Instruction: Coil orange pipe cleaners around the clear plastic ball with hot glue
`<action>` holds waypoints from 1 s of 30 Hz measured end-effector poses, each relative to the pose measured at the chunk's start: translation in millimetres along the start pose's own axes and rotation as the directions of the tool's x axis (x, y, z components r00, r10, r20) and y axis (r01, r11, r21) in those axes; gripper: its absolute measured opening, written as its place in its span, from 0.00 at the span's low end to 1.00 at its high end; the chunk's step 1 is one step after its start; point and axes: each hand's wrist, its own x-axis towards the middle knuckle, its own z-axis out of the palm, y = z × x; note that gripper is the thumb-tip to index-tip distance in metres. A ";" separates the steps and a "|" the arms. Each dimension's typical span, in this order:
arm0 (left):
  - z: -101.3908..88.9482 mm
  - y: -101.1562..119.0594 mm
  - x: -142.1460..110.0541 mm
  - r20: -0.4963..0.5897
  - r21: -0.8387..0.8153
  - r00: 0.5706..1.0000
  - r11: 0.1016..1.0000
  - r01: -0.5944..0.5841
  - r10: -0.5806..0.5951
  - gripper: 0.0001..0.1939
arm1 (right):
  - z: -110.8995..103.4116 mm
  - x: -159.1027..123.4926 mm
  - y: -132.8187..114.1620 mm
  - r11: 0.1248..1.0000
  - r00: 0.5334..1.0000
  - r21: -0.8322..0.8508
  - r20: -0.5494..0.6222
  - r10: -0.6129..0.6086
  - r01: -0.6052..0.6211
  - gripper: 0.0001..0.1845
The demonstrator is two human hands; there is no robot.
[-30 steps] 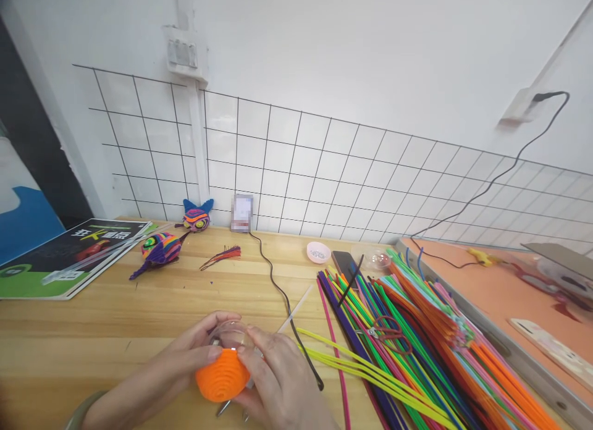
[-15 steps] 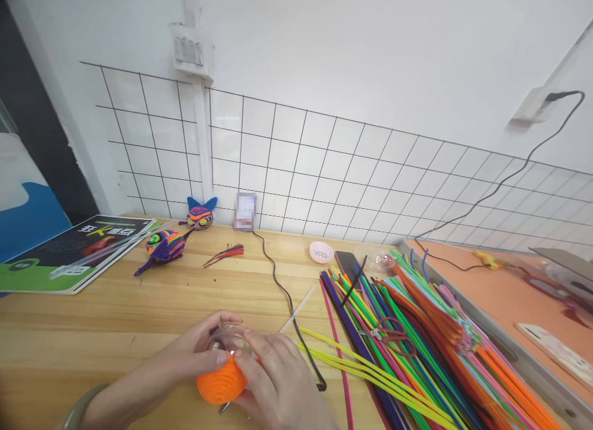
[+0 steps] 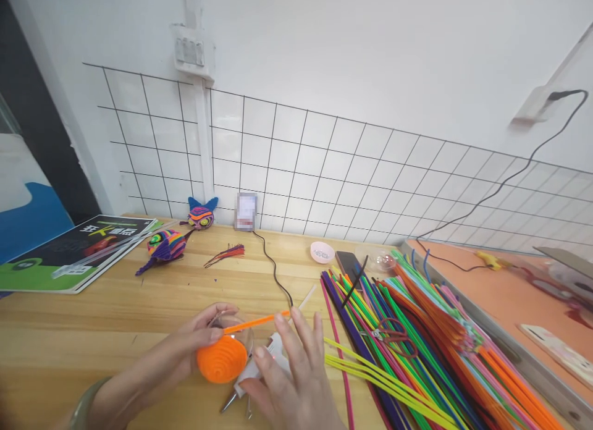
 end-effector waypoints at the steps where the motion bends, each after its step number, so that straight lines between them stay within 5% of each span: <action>1: 0.6 2.5 0.0 -0.016 -0.021 1.000 1.000 -0.007 0.006 0.20 | -2.6 0.9 2.7 0.999 0.999 0.017 -0.008 0.033 -0.033 0.14; 3: 1.2 6.8 0.1 -0.037 -0.052 0.999 0.998 -0.037 0.035 0.17 | -7.2 2.8 9.9 0.987 0.991 0.092 0.036 0.130 -0.132 0.12; 5: 0.3 9.3 0.5 -0.046 -0.078 0.997 0.995 -0.065 0.062 0.14 | -9.8 3.5 18.0 0.941 0.943 0.164 0.204 0.263 -0.298 0.07; 10: -5.3 8.8 2.3 -0.067 -0.154 0.994 0.983 -0.101 0.091 0.12 | -6.5 -2.8 27.3 0.809 0.592 -0.007 0.677 0.436 -0.588 0.04; 12: -6.6 8.0 2.9 -0.090 -0.151 0.991 0.982 -0.110 0.097 0.12 | -3.7 -6.2 24.9 0.792 0.496 -0.075 0.743 0.450 -0.606 0.04; 20: -14.5 2.4 11.4 -0.086 -0.049 0.980 0.982 -0.182 0.177 0.19 | -6.0 3.6 17.3 0.673 0.272 -0.057 0.887 0.372 -0.737 0.07; 22: -20.2 0.2 15.2 -0.105 -0.028 0.970 0.974 -0.224 0.220 0.22 | -9.9 10.3 18.3 0.580 0.248 0.000 0.905 0.347 -0.814 0.09; 27: -32.3 -4.0 22.7 -0.160 -0.018 0.950 0.961 -0.275 0.269 0.22 | -17.3 14.1 20.9 0.287 0.320 0.227 0.884 0.340 -0.931 0.15; 30: -36.7 -7.4 26.7 -0.174 0.004 0.936 0.951 -0.309 0.305 0.23 | -18.4 6.3 19.3 0.148 0.268 0.224 0.835 0.480 -0.963 0.23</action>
